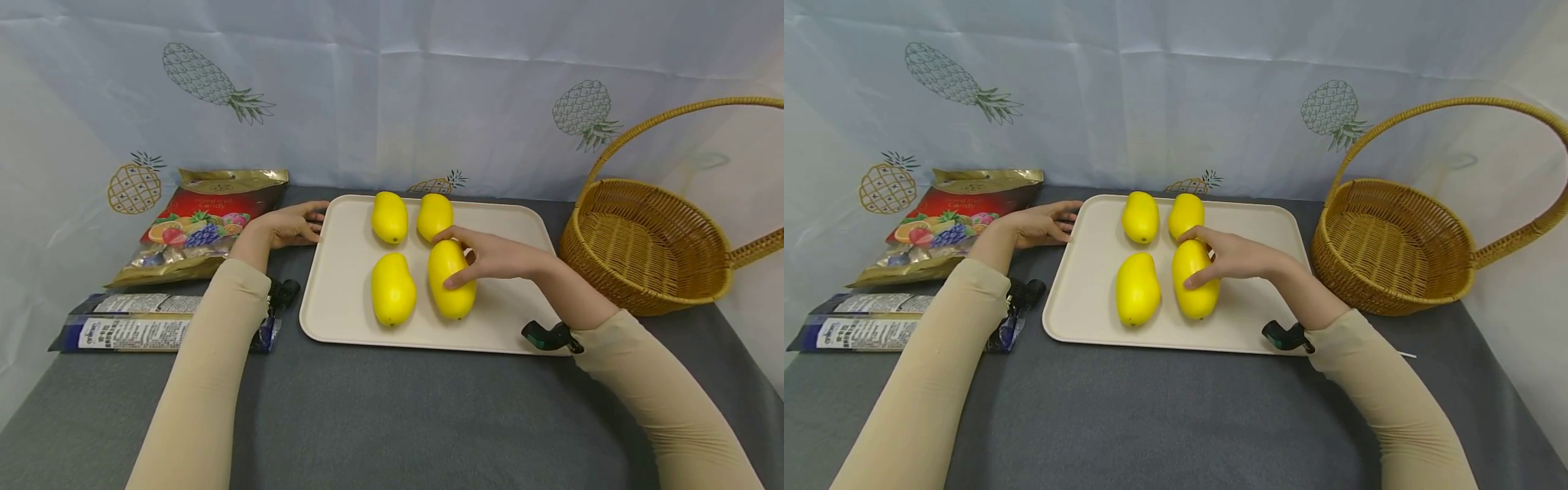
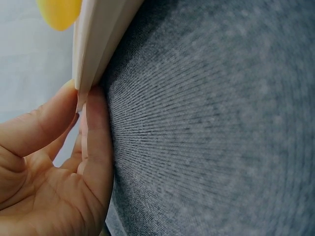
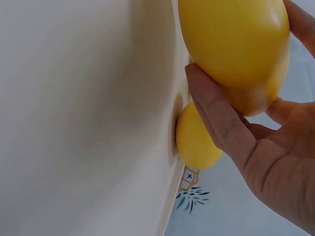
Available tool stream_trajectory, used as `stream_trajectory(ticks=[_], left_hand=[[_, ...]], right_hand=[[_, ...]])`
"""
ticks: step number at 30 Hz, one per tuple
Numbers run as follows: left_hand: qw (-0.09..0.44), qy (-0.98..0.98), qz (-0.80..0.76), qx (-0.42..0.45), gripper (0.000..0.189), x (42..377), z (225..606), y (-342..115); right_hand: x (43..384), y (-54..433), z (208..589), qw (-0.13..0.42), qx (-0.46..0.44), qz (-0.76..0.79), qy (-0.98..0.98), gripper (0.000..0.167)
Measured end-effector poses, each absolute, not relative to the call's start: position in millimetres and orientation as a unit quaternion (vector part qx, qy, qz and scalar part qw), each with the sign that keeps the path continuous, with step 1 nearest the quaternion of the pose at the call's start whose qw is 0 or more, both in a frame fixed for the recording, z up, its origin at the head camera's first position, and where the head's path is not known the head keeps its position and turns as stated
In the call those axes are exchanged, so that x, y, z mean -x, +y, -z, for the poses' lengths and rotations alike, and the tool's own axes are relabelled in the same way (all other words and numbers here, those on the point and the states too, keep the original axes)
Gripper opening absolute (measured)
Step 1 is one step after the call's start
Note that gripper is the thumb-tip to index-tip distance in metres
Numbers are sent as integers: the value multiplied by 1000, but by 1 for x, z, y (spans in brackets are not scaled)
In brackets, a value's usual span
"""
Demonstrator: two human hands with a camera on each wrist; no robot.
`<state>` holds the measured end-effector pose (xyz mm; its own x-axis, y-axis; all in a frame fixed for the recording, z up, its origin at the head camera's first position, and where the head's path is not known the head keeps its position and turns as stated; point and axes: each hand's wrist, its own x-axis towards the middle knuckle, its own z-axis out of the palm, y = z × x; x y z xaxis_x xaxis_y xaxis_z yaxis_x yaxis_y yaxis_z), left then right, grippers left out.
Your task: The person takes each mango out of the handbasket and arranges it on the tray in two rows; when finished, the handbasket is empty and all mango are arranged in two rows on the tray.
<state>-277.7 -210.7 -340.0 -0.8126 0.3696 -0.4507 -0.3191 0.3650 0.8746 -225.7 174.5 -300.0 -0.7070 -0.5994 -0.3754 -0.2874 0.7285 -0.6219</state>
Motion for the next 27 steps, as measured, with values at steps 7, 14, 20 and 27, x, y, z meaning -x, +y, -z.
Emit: stream_trajectory(ticks=[7,14,20,27], left_hand=[[308,765,-565,-17,86,279,340,-210],[308,766,-564,-12,87,279,340,-210],[306,772,-557,-10,86,279,341,-210],[306,773,-555,-9,87,280,342,-210]], right_hand=[[224,173,304,311,245,270,878,81],[224,172,307,328,239,273,872,81],[225,169,310,354,229,277,864,81],[225,167,314,366,212,280,862,85]])
